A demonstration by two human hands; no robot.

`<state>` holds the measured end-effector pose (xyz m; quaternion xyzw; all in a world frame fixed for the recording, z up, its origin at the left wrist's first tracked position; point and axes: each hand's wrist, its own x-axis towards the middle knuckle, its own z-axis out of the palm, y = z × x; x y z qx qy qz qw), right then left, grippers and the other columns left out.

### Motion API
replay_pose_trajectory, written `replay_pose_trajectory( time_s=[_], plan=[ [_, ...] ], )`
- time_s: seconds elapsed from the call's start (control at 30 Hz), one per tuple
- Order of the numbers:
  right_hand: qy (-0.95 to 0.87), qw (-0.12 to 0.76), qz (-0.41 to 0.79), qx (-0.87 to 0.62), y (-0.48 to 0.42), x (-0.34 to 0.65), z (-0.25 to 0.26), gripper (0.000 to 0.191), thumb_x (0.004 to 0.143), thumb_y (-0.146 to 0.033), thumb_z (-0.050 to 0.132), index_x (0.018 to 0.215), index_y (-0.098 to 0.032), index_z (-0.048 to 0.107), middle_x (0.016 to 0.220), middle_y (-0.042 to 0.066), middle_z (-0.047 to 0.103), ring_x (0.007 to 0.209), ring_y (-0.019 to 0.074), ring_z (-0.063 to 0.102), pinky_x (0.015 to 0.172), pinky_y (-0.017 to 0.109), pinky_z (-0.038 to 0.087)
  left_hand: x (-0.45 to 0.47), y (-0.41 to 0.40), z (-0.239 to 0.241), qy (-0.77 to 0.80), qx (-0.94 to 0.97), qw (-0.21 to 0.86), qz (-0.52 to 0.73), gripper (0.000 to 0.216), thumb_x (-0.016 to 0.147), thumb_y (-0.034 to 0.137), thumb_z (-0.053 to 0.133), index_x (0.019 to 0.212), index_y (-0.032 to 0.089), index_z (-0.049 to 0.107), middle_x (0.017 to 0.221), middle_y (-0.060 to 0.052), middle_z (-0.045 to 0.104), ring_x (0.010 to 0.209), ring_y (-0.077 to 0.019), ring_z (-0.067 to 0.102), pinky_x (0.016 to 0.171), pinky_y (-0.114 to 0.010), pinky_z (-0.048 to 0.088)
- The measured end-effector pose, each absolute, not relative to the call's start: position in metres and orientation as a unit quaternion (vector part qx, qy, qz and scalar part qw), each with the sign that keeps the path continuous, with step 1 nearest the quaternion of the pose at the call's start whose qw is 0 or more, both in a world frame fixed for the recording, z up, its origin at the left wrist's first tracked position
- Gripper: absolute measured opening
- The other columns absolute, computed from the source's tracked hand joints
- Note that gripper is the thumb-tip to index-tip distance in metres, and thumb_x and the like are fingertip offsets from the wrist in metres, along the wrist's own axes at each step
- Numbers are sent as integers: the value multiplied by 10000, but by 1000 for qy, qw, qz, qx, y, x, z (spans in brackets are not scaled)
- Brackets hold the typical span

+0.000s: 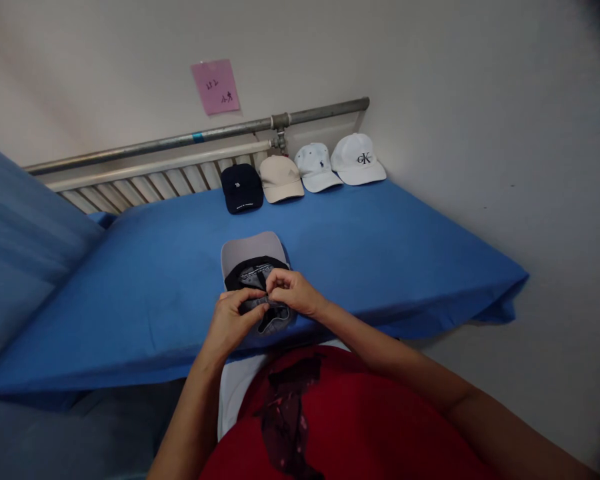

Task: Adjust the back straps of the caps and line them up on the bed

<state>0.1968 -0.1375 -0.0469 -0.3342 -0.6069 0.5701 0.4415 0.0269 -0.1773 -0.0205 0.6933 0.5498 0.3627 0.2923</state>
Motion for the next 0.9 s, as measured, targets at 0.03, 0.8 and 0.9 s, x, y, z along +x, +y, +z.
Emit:
replay_pose_trajectory(
  time_s=[0.03,0.8,0.9],
  plan=[
    [-605,440,574,-331,-137,197,-47,63,618,-135,558,668,-172,548,597,-63,497,559,75,420,537,202,321,27,-178,-20,547,695,293,364,165,665,269,723,825,252,761,829,-41,732,849,-255,608,838,-392,416],
    [-757,453,383,-274,-142,195,-55,219,740,-177,665,959,-195,661,858,3,591,790,130,545,769,276,440,11,-174,-19,505,575,492,415,254,667,243,755,875,200,615,860,16,648,868,-133,585,776,-233,438],
    [-734,461,417,-273,-141,196,-53,211,742,-201,687,952,-196,669,831,-10,573,755,117,526,743,264,430,6,-172,-22,488,560,527,413,245,688,243,738,898,200,619,856,22,644,818,-116,575,741,-221,432]
  ],
)
